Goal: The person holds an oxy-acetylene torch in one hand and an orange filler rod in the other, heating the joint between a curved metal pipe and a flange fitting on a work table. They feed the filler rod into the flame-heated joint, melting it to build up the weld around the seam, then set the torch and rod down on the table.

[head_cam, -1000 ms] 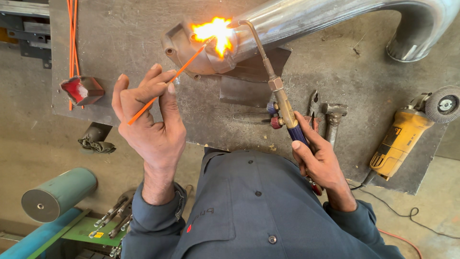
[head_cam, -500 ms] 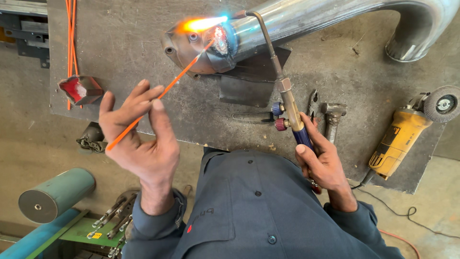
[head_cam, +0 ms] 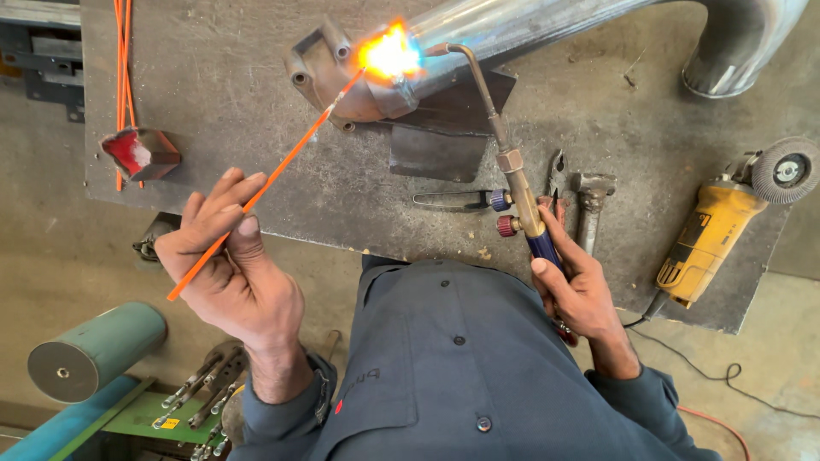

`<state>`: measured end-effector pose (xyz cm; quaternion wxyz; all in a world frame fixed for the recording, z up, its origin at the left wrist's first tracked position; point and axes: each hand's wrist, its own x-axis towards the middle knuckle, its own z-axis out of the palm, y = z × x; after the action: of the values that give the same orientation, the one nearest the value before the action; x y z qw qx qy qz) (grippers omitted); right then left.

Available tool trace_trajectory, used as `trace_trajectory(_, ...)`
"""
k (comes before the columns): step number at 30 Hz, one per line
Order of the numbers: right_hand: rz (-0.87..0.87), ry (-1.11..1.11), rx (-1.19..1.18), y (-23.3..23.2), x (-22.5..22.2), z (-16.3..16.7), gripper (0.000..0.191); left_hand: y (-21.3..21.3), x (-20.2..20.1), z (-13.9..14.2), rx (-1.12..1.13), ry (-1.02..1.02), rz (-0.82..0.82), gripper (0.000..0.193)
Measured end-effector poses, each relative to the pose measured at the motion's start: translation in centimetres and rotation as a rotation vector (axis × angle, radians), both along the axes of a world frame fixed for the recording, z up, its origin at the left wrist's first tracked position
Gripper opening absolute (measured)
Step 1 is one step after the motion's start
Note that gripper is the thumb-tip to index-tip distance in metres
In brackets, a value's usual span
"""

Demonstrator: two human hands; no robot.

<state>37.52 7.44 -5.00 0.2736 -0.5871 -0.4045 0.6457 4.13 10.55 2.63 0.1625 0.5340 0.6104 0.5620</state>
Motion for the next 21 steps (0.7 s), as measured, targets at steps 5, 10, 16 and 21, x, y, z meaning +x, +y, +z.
trace_trajectory(5,0.031,-0.064,-0.013,-0.2,-0.1,-0.2,0.071,-0.5,0.1,-0.1,0.047,0.022,0.015,0.012)
trace_trajectory(10,0.041,-0.029,0.009,-0.1,-0.2,-0.5,0.069,-1.2,0.3,0.0,0.064,0.079,0.026,0.019)
trace_trajectory(16,0.058,-0.034,0.014,0.0,-0.2,-0.4,0.069,-1.4,0.8,-0.2,0.105,-0.065,0.007,0.019)
trace_trajectory(21,0.051,-0.033,0.001,0.1,-0.3,-0.3,0.070,-1.6,0.5,-0.6,0.097,0.023,0.018,0.014)
